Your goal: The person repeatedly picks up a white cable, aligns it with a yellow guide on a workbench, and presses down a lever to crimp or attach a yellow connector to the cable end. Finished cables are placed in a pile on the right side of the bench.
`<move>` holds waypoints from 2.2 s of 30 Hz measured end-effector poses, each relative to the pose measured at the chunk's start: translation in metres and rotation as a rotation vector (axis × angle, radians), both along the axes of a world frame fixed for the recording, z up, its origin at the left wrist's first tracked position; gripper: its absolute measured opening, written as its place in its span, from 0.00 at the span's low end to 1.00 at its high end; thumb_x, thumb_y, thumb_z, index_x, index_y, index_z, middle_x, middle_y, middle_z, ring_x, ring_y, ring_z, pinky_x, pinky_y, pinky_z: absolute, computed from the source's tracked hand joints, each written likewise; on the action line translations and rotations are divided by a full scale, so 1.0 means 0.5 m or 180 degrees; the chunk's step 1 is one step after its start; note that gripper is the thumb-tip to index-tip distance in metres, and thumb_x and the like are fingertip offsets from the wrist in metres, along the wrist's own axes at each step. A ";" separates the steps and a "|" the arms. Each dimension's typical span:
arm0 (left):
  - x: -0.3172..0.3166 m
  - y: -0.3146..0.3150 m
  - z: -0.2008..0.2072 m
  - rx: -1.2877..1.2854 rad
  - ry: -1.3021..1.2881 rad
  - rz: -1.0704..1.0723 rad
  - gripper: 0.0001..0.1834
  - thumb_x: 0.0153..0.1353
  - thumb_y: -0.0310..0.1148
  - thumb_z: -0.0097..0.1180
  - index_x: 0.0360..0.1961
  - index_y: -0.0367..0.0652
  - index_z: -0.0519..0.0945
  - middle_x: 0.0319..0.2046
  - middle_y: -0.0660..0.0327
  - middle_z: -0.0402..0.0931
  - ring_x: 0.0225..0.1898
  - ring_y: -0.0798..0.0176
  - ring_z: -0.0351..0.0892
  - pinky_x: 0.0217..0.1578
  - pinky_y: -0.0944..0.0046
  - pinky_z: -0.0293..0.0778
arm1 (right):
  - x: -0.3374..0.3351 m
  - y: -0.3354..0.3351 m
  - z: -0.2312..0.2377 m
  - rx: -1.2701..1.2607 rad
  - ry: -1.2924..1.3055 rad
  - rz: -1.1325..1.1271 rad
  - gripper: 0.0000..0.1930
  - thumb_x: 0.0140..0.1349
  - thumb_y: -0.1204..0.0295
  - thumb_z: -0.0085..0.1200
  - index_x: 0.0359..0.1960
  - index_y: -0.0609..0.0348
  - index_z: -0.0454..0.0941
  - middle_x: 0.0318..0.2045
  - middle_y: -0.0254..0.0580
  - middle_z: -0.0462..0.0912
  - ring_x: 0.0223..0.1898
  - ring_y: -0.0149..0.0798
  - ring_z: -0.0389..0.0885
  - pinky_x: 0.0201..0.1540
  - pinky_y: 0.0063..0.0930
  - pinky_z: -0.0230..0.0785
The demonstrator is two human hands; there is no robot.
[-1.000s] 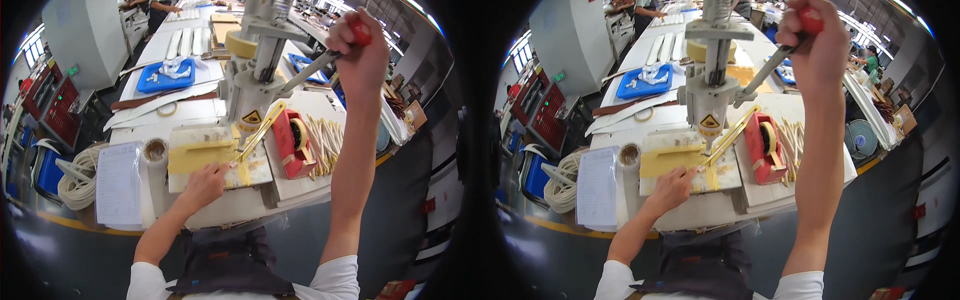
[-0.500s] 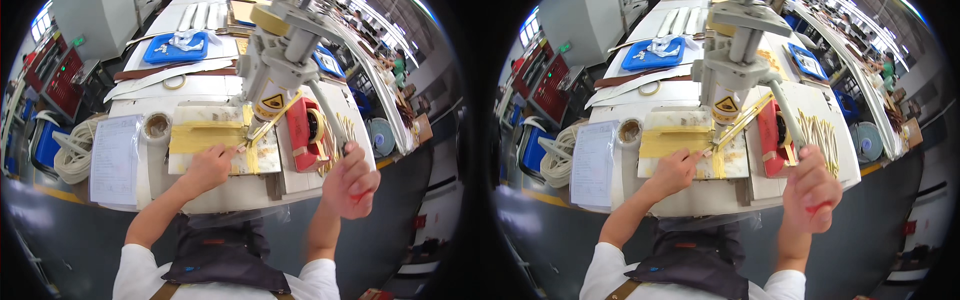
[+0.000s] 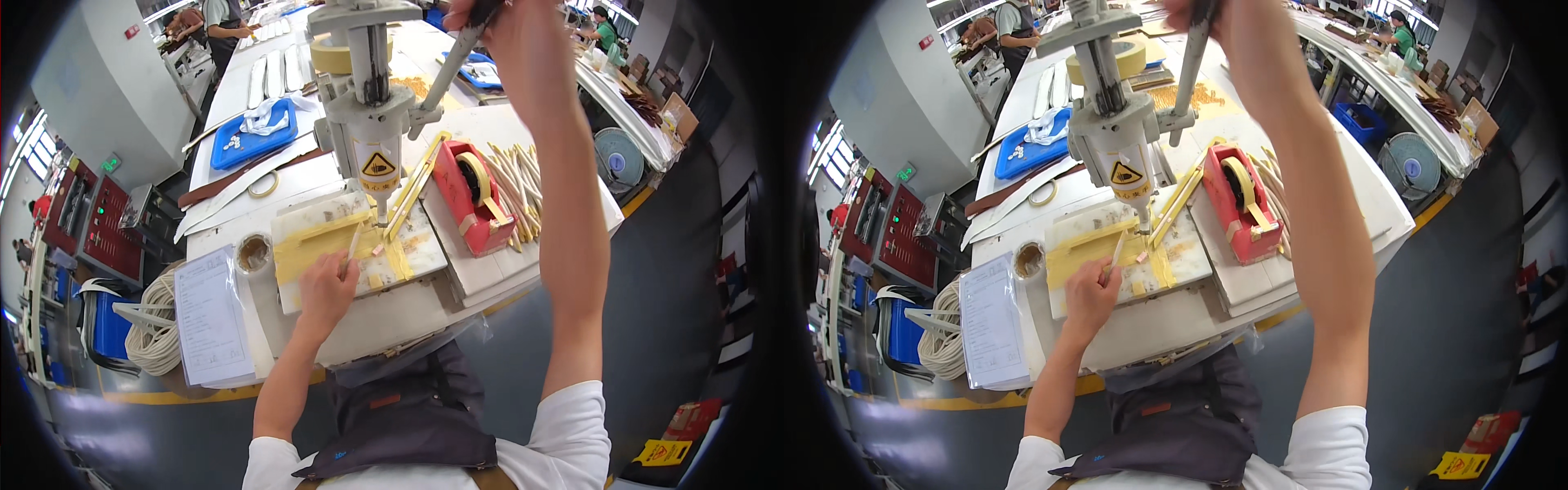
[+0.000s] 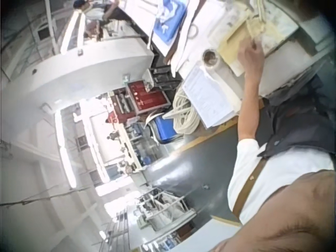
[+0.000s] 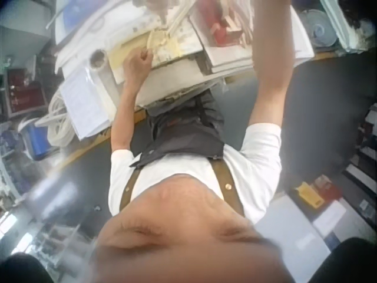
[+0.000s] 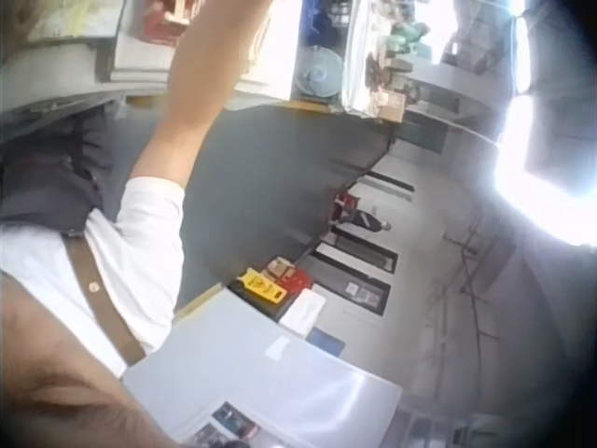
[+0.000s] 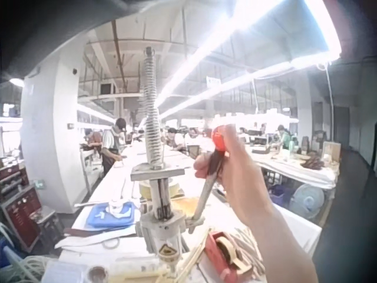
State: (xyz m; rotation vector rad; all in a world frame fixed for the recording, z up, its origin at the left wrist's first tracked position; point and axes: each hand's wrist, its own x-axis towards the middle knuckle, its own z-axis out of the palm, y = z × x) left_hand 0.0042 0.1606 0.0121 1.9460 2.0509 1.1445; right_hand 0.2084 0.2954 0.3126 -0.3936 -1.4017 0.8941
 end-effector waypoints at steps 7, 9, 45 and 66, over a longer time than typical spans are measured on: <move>0.017 0.009 -0.010 0.0338 -0.0361 -0.0051 0.06 0.60 0.32 0.65 0.34 0.40 0.84 0.26 0.56 0.81 0.24 0.55 0.82 0.26 0.57 0.77 | 0.081 -0.073 -0.439 0.0619 -0.3225 -0.1068 0.19 0.59 0.72 0.62 0.52 0.62 0.83 0.56 0.61 0.79 0.63 0.60 0.74 0.63 0.47 0.70; 0.012 0.004 -0.014 0.0386 -0.0369 -0.0059 0.06 0.60 0.32 0.65 0.33 0.40 0.84 0.26 0.56 0.82 0.25 0.54 0.82 0.27 0.57 0.77 | 0.054 -0.054 -0.515 0.0522 -0.3544 -0.0806 0.19 0.57 0.74 0.60 0.52 0.59 0.84 0.63 0.61 0.73 0.68 0.61 0.68 0.66 0.50 0.66; -0.003 0.004 -0.005 -0.0011 -0.1673 -0.0140 0.09 0.61 0.32 0.69 0.35 0.35 0.87 0.22 0.59 0.83 0.21 0.71 0.78 0.25 0.68 0.73 | 0.395 0.002 -0.455 0.1263 -0.3173 -0.2969 0.06 0.54 0.80 0.64 0.33 0.59 0.82 0.39 0.44 0.84 0.37 0.48 0.84 0.38 0.38 0.76; -0.028 -0.261 0.099 -0.0994 -0.1360 -0.0425 0.10 0.62 0.33 0.69 0.42 0.41 0.88 0.32 0.56 0.85 0.30 0.61 0.80 0.32 0.63 0.74 | 0.046 -0.201 -0.509 0.0050 -0.2595 0.1498 0.08 0.58 0.74 0.70 0.37 0.60 0.85 0.32 0.41 0.86 0.33 0.38 0.87 0.36 0.28 0.78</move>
